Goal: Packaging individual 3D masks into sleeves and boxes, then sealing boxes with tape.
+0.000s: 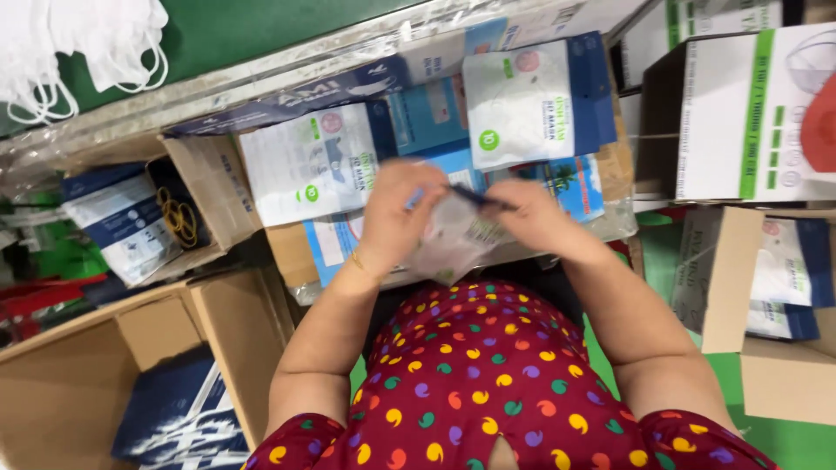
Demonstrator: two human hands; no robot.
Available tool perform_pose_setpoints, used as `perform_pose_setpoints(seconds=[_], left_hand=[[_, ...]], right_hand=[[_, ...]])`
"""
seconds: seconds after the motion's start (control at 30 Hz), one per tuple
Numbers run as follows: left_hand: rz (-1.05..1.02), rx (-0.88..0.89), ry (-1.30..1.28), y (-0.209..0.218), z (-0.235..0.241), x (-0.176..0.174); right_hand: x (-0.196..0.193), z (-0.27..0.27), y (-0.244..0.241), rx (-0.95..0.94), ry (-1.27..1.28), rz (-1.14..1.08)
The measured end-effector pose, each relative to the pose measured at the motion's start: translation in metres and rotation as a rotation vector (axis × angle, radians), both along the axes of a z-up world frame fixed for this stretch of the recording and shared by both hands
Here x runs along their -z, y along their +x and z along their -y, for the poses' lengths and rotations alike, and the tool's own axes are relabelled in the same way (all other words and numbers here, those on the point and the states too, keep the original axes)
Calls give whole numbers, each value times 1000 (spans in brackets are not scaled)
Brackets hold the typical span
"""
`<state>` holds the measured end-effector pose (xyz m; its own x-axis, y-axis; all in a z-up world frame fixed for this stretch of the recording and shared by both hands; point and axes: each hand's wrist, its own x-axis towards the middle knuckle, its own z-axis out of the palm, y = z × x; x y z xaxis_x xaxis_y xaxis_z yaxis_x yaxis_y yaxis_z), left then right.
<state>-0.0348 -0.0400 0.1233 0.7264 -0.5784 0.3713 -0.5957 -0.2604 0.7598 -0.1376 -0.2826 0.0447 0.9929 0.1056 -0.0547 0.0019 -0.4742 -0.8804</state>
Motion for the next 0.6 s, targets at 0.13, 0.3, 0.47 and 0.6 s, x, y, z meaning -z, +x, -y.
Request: perform_pose_setpoints(seconds=[0.13, 0.3, 0.47, 0.6], left_hand=[[49, -213, -136, 34, 40, 21], [-843, -204, -144, 54, 122, 121], [-1170, -21, -384, 46, 124, 120], [-308, 326, -187, 31, 80, 86]], right_hand=[[-4, 76, 33, 377, -40, -94], [73, 133, 58, 578, 29, 42], [29, 94, 31, 669, 139, 40], [-37, 62, -15, 599, 410, 39]])
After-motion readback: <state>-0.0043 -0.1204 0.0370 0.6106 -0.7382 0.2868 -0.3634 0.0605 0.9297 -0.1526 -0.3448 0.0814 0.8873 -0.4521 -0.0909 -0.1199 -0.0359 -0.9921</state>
